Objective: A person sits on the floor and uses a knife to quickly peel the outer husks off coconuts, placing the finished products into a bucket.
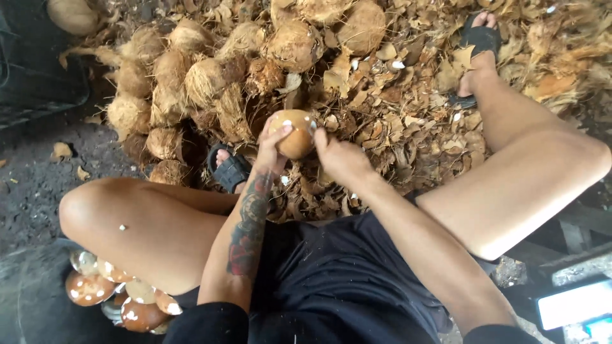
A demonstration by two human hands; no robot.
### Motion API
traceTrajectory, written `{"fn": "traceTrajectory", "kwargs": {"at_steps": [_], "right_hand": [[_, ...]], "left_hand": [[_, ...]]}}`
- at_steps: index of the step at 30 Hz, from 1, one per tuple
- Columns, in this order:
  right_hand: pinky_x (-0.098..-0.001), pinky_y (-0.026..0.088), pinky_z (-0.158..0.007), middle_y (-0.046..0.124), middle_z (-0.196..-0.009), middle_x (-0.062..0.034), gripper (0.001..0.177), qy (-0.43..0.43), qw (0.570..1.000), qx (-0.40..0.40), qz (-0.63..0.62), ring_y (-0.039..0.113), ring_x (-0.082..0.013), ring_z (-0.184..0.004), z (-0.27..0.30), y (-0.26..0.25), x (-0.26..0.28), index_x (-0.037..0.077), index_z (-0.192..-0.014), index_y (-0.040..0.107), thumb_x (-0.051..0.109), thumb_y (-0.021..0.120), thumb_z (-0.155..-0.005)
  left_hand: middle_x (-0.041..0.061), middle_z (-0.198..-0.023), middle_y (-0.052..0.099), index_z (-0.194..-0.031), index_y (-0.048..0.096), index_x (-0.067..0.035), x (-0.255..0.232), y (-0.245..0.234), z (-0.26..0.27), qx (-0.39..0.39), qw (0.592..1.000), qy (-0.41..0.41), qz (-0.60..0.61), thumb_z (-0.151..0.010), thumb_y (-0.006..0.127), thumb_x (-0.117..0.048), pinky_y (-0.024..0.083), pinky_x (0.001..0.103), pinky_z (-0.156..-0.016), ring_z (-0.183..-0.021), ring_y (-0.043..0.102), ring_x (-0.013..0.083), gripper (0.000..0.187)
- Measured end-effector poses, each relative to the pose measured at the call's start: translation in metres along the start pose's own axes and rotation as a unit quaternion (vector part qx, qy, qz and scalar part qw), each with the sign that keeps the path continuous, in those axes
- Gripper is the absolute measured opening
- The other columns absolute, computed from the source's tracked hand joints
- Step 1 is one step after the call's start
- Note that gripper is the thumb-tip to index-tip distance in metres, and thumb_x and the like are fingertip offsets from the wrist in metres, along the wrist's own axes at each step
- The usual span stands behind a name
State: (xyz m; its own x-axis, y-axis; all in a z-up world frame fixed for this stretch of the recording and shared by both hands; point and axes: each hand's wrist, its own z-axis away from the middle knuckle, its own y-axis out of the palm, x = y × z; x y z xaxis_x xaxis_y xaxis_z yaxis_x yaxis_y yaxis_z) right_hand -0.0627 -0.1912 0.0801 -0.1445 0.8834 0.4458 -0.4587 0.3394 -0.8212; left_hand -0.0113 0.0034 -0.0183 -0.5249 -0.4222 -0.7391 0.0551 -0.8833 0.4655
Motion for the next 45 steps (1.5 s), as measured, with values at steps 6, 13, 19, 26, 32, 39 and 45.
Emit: {"fn": "traceTrajectory", "kwargs": {"at_steps": [6, 13, 19, 26, 32, 39, 45], "right_hand": [[-0.0529, 0.063, -0.057, 0.069, -0.09, -0.0247, 0.035, -0.052, 0.992, -0.079, 0.077, 0.076, -0.0433, -0.065, -0.005, 0.046, 0.001, -0.006, -0.125, 0.043, 0.001, 0.042, -0.09], [-0.057, 0.063, -0.061, 0.068, -0.096, -0.031, 0.035, -0.035, 0.997, -0.047, 0.04, 0.076, -0.0491, -0.069, -0.021, 0.043, 0.012, -0.008, -0.128, 0.04, -0.001, 0.042, -0.093], [-0.0601, 0.063, -0.069, 0.069, -0.101, -0.0317, 0.041, 0.008, 1.0, -0.009, 0.026, 0.076, -0.0516, -0.078, -0.036, 0.049, 0.01, -0.006, -0.137, 0.034, 0.006, 0.042, -0.098], [-0.0543, 0.061, -0.088, 0.065, -0.121, -0.0275, 0.067, 0.217, 0.952, -0.034, -0.212, 0.073, -0.0422, -0.104, -0.02, -0.082, 0.038, 0.001, -0.152, 0.037, 0.036, 0.016, -0.098], [-0.027, 0.033, -0.029, 0.042, -0.061, 0.0016, 0.054, 0.134, 0.989, -0.03, -0.06, 0.04, -0.0123, -0.039, -0.041, -0.05, -0.039, -0.013, -0.159, 0.019, 0.019, 0.026, -0.115], [-0.0512, 0.062, -0.06, 0.071, -0.091, -0.0242, 0.044, -0.062, 0.987, -0.067, 0.13, 0.076, -0.0392, -0.068, -0.017, 0.037, -0.011, -0.003, -0.133, 0.039, 0.004, 0.047, -0.09], [-0.0555, 0.06, -0.055, 0.068, -0.084, -0.0258, 0.044, -0.099, 0.984, -0.096, 0.11, 0.074, -0.0431, -0.062, -0.014, 0.055, -0.028, -0.009, -0.132, 0.042, 0.005, 0.042, -0.09]], "left_hand": [[0.023, -0.141, 0.053, -0.147, 0.056, -0.019, -0.008, 0.016, 0.018, -0.067, 0.992, 0.044, -0.097, -0.075, 0.091, -0.029, 0.056, 0.055, -0.101, -0.128, 0.054, 0.043, 0.081], [0.025, -0.145, 0.047, -0.148, 0.055, -0.022, -0.002, 0.011, 0.011, -0.114, 0.986, 0.037, -0.113, -0.076, 0.093, -0.035, 0.054, 0.06, -0.104, -0.133, 0.05, 0.0459, 0.082], [0.022, -0.143, 0.05, -0.145, 0.059, -0.026, 0.009, -0.002, 0.0, -0.14, 0.986, 0.04, -0.079, -0.072, 0.095, -0.033, 0.058, 0.057, -0.095, -0.13, 0.052, 0.043, 0.081], [0.02, -0.135, 0.058, -0.142, 0.06, -0.02, -0.039, 0.016, 0.033, -0.011, 0.995, 0.074, -0.066, -0.073, 0.09, -0.025, 0.061, 0.055, -0.09, -0.125, 0.057, 0.0403, 0.076], [0.022, -0.147, 0.054, -0.161, 0.036, -0.019, -0.058, -0.004, 0.022, -0.033, 0.989, 0.118, 0.085, -0.077, 0.089, -0.006, 0.064, 0.056, -0.096, -0.125, 0.064, 0.038, 0.101], [0.013, -0.13, 0.061, -0.14, 0.06, -0.019, -0.008, -0.008, 0.0, -0.035, 0.979, 0.187, -0.069, -0.057, 0.107, -0.011, 0.059, 0.047, -0.089, -0.12, 0.059, 0.0327, 0.096], [0.011, -0.126, 0.067, -0.136, 0.065, -0.014, 0.001, -0.007, -0.008, -0.033, 0.96, 0.219, -0.169, -0.045, 0.113, -0.016, 0.056, 0.045, -0.101, -0.12, 0.063, 0.0282, 0.102]]}}
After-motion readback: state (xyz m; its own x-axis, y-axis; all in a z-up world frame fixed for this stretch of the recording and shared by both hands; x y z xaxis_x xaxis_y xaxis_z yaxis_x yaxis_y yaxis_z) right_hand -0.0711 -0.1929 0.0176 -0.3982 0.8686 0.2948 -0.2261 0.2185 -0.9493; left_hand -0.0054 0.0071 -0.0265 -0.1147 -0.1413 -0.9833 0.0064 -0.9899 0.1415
